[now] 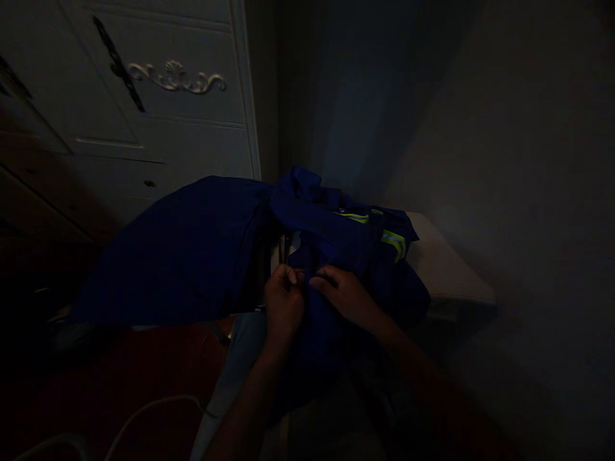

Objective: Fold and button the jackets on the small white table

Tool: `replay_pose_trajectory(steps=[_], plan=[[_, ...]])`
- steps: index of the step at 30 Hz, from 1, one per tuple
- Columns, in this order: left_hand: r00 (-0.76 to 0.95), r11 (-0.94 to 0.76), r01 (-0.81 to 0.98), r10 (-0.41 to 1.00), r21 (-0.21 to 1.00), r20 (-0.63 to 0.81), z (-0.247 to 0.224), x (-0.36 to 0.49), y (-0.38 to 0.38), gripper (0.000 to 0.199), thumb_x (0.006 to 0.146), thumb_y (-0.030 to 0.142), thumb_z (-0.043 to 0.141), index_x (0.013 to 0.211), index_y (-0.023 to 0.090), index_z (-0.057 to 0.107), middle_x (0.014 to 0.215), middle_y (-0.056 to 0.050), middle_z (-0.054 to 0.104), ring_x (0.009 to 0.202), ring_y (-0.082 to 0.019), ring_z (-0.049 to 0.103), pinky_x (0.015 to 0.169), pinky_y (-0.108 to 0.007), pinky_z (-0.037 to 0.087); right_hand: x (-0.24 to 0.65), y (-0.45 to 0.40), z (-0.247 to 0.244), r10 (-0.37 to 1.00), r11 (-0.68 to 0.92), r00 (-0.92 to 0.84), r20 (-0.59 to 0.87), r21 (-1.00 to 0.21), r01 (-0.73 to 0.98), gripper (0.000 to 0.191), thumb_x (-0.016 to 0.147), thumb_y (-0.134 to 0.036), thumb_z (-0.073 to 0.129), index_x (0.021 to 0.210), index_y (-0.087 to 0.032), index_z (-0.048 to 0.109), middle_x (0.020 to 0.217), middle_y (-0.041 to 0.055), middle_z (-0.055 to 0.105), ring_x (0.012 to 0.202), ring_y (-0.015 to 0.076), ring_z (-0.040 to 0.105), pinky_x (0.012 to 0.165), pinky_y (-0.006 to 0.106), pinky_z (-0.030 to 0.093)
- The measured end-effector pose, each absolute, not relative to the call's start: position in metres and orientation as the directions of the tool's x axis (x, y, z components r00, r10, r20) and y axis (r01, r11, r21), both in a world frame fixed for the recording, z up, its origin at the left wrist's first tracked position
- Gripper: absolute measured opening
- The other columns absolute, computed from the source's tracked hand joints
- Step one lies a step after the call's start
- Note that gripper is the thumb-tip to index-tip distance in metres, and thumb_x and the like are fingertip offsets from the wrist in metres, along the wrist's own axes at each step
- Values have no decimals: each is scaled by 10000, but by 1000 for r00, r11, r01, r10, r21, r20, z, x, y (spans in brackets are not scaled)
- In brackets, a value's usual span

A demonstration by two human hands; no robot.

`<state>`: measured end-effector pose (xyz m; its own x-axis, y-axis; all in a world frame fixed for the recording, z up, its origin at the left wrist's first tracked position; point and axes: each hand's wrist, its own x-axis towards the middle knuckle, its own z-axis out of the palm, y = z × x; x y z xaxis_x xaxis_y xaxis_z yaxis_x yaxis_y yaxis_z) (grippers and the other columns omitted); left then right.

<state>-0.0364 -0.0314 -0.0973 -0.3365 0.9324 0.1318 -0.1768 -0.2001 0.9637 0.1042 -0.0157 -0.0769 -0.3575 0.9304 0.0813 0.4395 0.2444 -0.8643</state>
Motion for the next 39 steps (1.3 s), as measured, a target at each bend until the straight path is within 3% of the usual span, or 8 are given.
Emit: replay_pose_trajectory(steps=[6, 13, 17, 21, 26, 29, 33, 39], plan=[[-312, -93, -348, 950, 933, -22, -103, -33, -30, 196, 680, 203, 680, 759, 206, 500, 715, 39, 568, 679, -110, 541, 642, -205, 396, 101, -23, -66, 917, 341, -366, 160, -790, 509, 247, 909, -417, 555, 850, -189, 630, 747, 4, 618, 677, 138, 550, 643, 256, 365], [-178, 8, -358, 981, 934, -77, -91, -41, -33, 297, 639, 346, 788, 762, 181, 574, 637, 47, 554, 579, -87, 502, 564, -199, 374, 112, -17, -69, 926, 178, -378, 13, -898, 403, 241, 868, -409, 568, 850, -172, 606, 687, -23, 556, 598, 109, 501, 553, 228, 359], [-107, 49, -368, 990, 929, -94, -85, -47, -32, 440, 543, 348, 868, 880, 171, 646, 751, 7, 647, 688, -117, 586, 642, -223, 441, 114, -15, -74, 913, 244, -400, 81, -895, 374, 259, 887, -425, 551, 873, -172, 606, 725, -19, 545, 645, 111, 501, 584, 229, 373], [-124, 49, -394, 987, 918, -106, -87, -45, -28, 399, 499, 316, 890, 768, 163, 639, 697, 17, 636, 657, -104, 579, 628, -213, 432, 110, -19, -78, 925, 267, -355, 134, -894, 358, 246, 884, -409, 552, 936, -176, 615, 817, 3, 594, 749, 135, 547, 678, 249, 421], [-172, 55, -467, 973, 882, -151, -92, -37, -28, 395, 500, 332, 875, 726, 158, 600, 657, 21, 629, 599, -96, 560, 580, -207, 420, 103, -31, -73, 957, 245, -260, 126, -831, 500, 324, 824, -438, 656, 1022, -185, 620, 892, 21, 655, 793, 164, 593, 724, 278, 444], [-212, 30, -481, 966, 876, -150, -94, -35, -29, 389, 515, 321, 864, 727, 156, 582, 660, 21, 629, 599, -86, 556, 577, -192, 414, 102, -35, -70, 958, 271, -237, 164, -793, 546, 272, 840, -390, 645, 1012, -179, 652, 877, 29, 674, 774, 166, 601, 720, 285, 447], [-250, -7, -538, 956, 843, -152, -94, -34, -30, 450, 519, 340, 866, 684, 180, 479, 594, 62, 558, 515, -51, 477, 505, -162, 348, 101, -31, -74, 952, 281, -238, 195, -865, 416, 235, 838, -367, 639, 958, -172, 693, 872, 38, 699, 791, 177, 624, 726, 290, 471], [-268, 17, -573, 941, 819, -207, -105, -36, -27, 493, 545, 359, 832, 688, 205, 386, 562, 95, 455, 464, -43, 395, 451, -162, 288, 103, -24, -79, 976, 131, -186, 112, -987, 93, 278, 750, -428, 723, 874, -179, 728, 845, 33, 712, 776, 181, 640, 721, 290, 499]])
